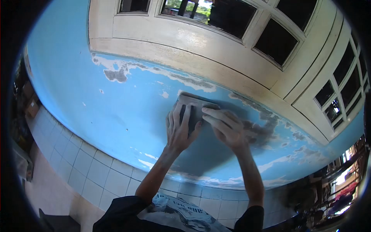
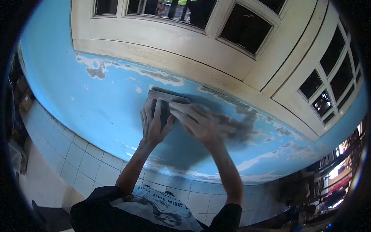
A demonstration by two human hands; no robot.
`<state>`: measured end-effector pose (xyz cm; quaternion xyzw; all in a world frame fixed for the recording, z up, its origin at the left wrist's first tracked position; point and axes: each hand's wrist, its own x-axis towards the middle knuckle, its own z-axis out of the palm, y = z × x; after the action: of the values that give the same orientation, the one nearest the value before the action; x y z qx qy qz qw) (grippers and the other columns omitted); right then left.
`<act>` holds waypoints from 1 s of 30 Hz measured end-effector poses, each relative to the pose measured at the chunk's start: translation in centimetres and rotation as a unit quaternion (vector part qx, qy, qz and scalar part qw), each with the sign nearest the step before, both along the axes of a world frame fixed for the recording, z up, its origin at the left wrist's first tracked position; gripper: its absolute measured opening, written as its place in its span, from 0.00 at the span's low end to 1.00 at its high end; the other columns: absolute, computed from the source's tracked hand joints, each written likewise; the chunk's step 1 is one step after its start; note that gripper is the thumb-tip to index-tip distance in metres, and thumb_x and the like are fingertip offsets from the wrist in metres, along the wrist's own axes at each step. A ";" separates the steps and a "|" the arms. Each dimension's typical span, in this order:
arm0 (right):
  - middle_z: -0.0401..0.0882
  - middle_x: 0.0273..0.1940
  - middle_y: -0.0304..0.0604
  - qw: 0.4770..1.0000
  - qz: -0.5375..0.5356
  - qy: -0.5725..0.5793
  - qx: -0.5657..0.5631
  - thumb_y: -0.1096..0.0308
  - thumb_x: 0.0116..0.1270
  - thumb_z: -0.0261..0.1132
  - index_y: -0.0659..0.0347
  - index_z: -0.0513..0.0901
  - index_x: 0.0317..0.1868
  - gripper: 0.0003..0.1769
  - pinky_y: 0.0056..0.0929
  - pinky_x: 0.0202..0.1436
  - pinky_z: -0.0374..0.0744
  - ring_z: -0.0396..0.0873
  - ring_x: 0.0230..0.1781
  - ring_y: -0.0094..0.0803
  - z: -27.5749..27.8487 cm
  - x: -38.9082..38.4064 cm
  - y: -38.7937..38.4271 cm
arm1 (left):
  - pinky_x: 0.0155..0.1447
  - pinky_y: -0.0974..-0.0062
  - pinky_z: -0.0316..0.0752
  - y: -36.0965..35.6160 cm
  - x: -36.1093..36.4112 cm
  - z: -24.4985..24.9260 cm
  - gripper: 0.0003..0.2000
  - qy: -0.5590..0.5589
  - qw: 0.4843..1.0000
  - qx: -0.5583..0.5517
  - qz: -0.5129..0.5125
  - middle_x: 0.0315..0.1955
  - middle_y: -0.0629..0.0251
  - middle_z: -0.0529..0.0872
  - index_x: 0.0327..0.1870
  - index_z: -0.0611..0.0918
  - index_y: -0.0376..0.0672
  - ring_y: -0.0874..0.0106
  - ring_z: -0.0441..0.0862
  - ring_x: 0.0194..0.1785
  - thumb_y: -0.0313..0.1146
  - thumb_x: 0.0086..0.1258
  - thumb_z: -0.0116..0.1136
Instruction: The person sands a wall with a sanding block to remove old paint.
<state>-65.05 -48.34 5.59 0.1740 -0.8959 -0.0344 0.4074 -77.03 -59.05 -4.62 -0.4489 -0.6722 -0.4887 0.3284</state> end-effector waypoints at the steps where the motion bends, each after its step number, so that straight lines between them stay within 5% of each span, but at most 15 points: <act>1: 0.79 0.54 0.42 1.000 0.009 -0.001 0.000 0.76 0.52 0.66 0.60 0.80 0.49 0.21 0.33 0.54 0.78 0.81 0.46 0.33 1.0 0.3 0.6 | 0.60 0.51 0.63 0.3 0.0 0.4 0.31 -0.001 1.000 0.000 0.009 0.60 0.41 0.64 0.65 0.66 0.35 0.45 0.64 0.62 0.40 0.63 0.60; 4: 0.79 0.52 0.41 0.998 0.018 -0.038 0.056 0.75 0.54 0.66 0.60 0.80 0.48 0.18 0.32 0.51 0.79 0.81 0.43 0.31 3.7 0.6 1.6 | 0.60 0.53 0.62 0.6 0.2 1.6 0.33 0.039 0.997 -0.015 0.066 0.60 0.37 0.62 0.68 0.61 0.33 0.44 0.63 0.60 0.39 0.65 0.58; 6: 0.80 0.50 0.40 0.993 0.009 -0.076 0.085 0.75 0.54 0.65 0.60 0.80 0.48 0.18 0.30 0.49 0.77 0.80 0.41 0.30 5.0 0.4 1.8 | 0.60 0.54 0.64 0.6 0.4 2.6 0.32 -0.044 0.999 0.019 0.021 0.60 0.37 0.62 0.67 0.61 0.33 0.45 0.65 0.58 0.37 0.65 0.59; 10: 0.80 0.48 0.37 0.978 0.023 -0.092 0.187 0.73 0.54 0.64 0.59 0.80 0.45 0.15 0.28 0.49 0.75 0.78 0.42 0.27 6.5 -0.4 2.5 | 0.58 0.56 0.66 1.9 0.0 2.8 0.30 0.011 0.996 0.067 0.060 0.58 0.42 0.66 0.63 0.67 0.34 0.47 0.67 0.59 0.38 0.63 0.61; 13: 0.79 0.48 0.36 0.952 0.055 -0.017 0.300 0.72 0.47 0.65 0.60 0.81 0.43 0.18 0.27 0.50 0.74 0.76 0.44 0.28 7.1 -1.6 2.8 | 0.60 0.51 0.63 2.8 0.2 3.3 0.27 0.062 0.991 0.114 0.036 0.61 0.37 0.62 0.64 0.66 0.33 0.42 0.63 0.63 0.37 0.67 0.56; 16: 0.78 0.47 0.32 0.934 0.041 0.019 0.354 0.70 0.52 0.64 0.56 0.80 0.39 0.12 0.25 0.53 0.73 0.75 0.46 0.26 8.1 -2.9 3.0 | 0.67 0.39 0.47 4.0 0.4 2.3 0.28 0.080 0.995 0.003 0.060 0.68 0.32 0.51 0.67 0.62 0.35 0.36 0.48 0.71 0.43 0.72 0.44; 19: 0.78 0.49 0.31 0.901 0.000 0.016 0.433 0.69 0.55 0.63 0.56 0.80 0.41 0.11 0.25 0.57 0.72 0.73 0.51 0.25 8.3 -4.0 3.2 | 0.69 0.39 0.44 5.1 1.5 0.4 0.29 0.029 0.997 0.003 0.071 0.68 0.32 0.50 0.69 0.60 0.36 0.35 0.45 0.72 0.46 0.73 0.42; 24: 0.78 0.50 0.32 0.895 0.011 0.011 0.446 0.67 0.57 0.63 0.55 0.80 0.41 0.10 0.26 0.62 0.69 0.71 0.56 0.26 7.8 -4.5 3.1 | 0.70 0.38 0.41 6.5 5.6 -3.9 0.30 -0.024 0.998 0.019 0.053 0.69 0.31 0.45 0.70 0.58 0.35 0.35 0.40 0.72 0.46 0.73 0.42; 30: 0.78 0.51 0.33 0.885 0.006 0.036 0.464 0.68 0.58 0.63 0.54 0.80 0.41 0.10 0.27 0.65 0.67 0.71 0.57 0.27 7.6 -4.7 3.2 | 0.70 0.37 0.39 6.3 2.6 0.6 0.31 -0.079 0.989 0.082 0.090 0.68 0.25 0.40 0.69 0.56 0.30 0.30 0.36 0.71 0.45 0.73 0.41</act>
<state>-69.75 -45.16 13.20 0.3470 -0.7612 -0.4502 0.3123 -74.45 -52.72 -4.07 -0.3180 -0.6911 -0.5452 0.3523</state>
